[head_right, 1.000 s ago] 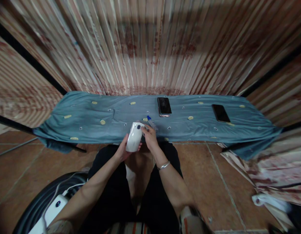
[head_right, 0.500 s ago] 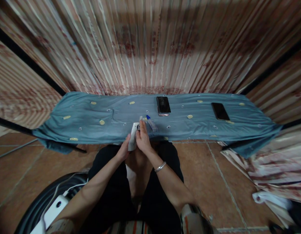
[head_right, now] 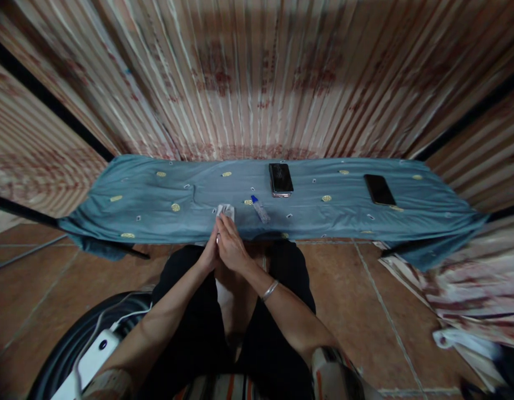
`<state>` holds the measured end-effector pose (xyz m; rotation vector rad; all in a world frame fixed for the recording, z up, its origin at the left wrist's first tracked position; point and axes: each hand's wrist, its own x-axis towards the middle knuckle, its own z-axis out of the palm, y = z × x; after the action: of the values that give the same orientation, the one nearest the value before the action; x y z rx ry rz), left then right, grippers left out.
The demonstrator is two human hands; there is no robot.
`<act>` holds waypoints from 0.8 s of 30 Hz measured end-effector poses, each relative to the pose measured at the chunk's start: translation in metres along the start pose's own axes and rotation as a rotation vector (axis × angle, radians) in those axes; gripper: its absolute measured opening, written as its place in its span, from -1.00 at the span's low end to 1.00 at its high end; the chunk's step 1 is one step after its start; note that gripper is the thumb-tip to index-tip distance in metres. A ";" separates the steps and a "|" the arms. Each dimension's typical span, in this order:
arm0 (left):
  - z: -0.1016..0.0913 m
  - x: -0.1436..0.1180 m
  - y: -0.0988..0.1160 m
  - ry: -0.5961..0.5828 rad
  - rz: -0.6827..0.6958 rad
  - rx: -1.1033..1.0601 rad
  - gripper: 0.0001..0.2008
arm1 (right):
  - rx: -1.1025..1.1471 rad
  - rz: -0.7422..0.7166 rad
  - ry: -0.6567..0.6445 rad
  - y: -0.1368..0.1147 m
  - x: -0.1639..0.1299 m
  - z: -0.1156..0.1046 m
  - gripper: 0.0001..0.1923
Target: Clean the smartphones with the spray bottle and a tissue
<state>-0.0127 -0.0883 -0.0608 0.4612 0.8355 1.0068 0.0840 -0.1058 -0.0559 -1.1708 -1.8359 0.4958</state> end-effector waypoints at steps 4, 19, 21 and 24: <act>0.008 -0.006 0.010 0.093 -0.005 0.013 -0.52 | -0.017 -0.030 -0.058 -0.002 -0.006 0.007 -0.42; 0.003 -0.004 0.033 0.164 -0.030 -0.069 -0.33 | -0.071 -0.183 -0.171 -0.015 -0.022 0.013 -0.43; 0.004 -0.004 0.035 0.171 -0.019 -0.074 -0.32 | -0.067 -0.188 -0.164 -0.015 -0.023 0.013 -0.45; 0.005 -0.003 0.037 0.171 0.005 -0.064 -0.30 | -0.068 -0.174 -0.141 -0.015 -0.024 0.013 -0.45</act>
<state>-0.0301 -0.0732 -0.0309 0.3263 0.9518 1.0852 0.0694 -0.1322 -0.0627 -1.0308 -2.0694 0.4282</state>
